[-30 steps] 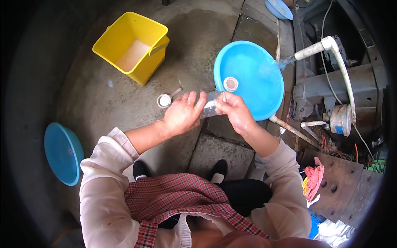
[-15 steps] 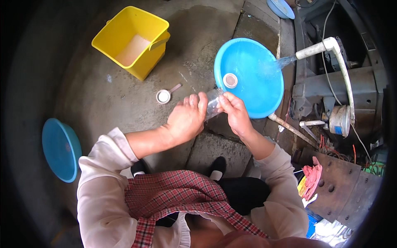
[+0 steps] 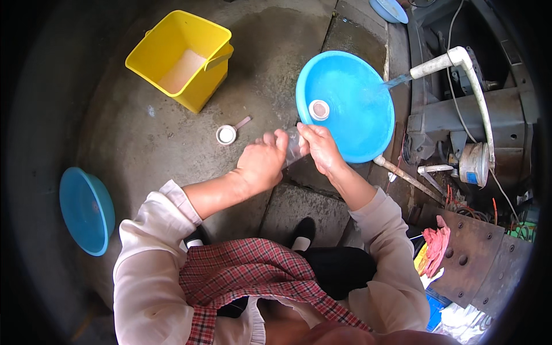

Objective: The person washes a small white cup and a clear plastic bottle under running water from a pipe into a blue basin. They rinse each item thoroughly and place them aside after cleaning.

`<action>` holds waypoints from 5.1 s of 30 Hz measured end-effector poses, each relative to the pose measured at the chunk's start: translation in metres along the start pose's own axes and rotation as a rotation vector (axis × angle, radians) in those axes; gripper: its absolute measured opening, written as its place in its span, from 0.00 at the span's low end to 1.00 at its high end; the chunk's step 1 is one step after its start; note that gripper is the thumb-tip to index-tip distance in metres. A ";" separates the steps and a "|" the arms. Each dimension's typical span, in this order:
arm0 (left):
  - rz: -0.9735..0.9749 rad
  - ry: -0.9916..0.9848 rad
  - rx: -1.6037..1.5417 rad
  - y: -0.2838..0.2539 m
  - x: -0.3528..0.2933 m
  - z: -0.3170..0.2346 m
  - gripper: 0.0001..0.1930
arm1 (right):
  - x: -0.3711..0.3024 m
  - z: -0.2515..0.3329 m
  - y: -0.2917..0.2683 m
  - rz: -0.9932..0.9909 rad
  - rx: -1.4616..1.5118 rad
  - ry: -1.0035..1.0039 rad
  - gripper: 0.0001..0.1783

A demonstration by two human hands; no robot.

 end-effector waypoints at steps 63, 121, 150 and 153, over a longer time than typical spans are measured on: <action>-0.414 0.003 -1.955 0.017 0.060 0.062 0.09 | -0.028 0.001 0.019 0.154 -0.302 -0.140 0.42; -0.095 0.139 -1.639 -0.005 0.032 0.005 0.32 | -0.034 0.070 -0.020 -0.118 -0.519 -0.741 0.20; -0.723 -0.638 -1.188 0.160 -0.056 0.242 0.43 | 0.041 -0.010 -0.068 -0.125 -1.241 -0.565 0.22; -0.753 -0.667 -1.319 0.160 -0.054 0.233 0.40 | 0.057 -0.013 -0.093 -0.017 -1.433 -0.463 0.31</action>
Point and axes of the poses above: each hand's wrist, its own x-axis towards the middle knuckle, its own y-axis out of the palm, z = x × y, the point moved 2 cm from there along x, towards the middle knuckle, and after that the axes turned 8 degrees about -y, right-handed, at the moved point
